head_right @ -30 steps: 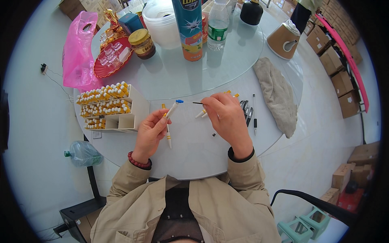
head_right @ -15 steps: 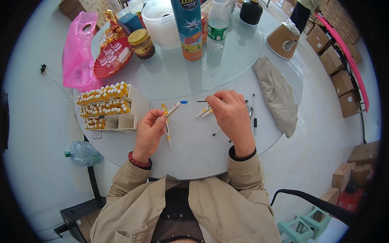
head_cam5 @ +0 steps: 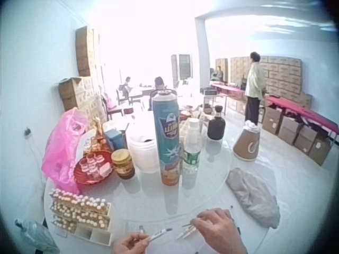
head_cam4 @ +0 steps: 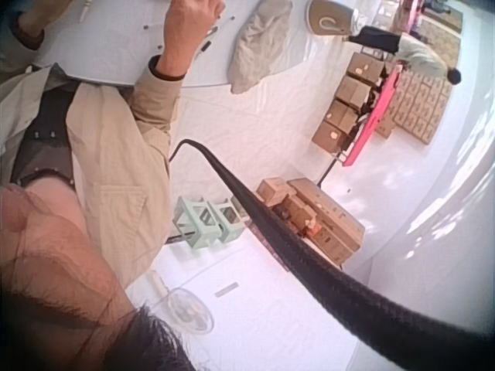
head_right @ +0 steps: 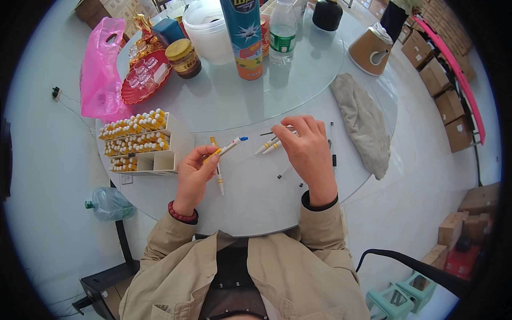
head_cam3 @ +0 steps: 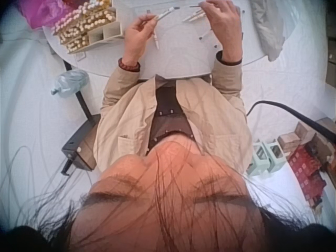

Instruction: The person assembles pens by inserting ink cartridges into pen barrels and attaching caps. The person handles multiple pens one at a time, placing completed pens into a compartmentalized tray on the table.

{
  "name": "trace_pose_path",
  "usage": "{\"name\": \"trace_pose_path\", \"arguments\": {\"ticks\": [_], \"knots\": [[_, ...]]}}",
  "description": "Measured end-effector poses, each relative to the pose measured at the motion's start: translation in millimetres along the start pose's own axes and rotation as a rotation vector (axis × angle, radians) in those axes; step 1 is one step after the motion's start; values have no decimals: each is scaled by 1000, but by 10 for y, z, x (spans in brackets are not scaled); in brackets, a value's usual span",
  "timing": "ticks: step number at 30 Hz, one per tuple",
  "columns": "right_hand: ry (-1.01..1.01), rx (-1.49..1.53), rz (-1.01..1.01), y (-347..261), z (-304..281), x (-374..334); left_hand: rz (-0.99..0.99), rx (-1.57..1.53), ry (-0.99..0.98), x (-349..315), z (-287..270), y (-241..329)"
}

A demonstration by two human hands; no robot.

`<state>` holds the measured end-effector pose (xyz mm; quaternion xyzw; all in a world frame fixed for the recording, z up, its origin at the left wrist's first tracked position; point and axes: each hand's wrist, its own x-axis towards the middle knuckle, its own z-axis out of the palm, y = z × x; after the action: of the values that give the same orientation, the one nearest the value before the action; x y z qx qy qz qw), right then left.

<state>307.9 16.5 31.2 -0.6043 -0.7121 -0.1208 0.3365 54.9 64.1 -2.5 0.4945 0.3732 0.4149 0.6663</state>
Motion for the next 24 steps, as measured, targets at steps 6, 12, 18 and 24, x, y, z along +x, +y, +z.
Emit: {"name": "trace_pose_path", "arguments": {"ticks": [6,12,18,24], "knots": [[-11,-31,-25,6,-20,3,89,153,-12,-17,5,-7],[-77,36,-118,-77,18,4,31,136,-45,-25,7,-1],[-200,337,-45,-205,73,-17,42,128,-78,-26,13,-11],[-223,491,71,-223,41,-32,40,116,-71,-15,2,-43]]}}
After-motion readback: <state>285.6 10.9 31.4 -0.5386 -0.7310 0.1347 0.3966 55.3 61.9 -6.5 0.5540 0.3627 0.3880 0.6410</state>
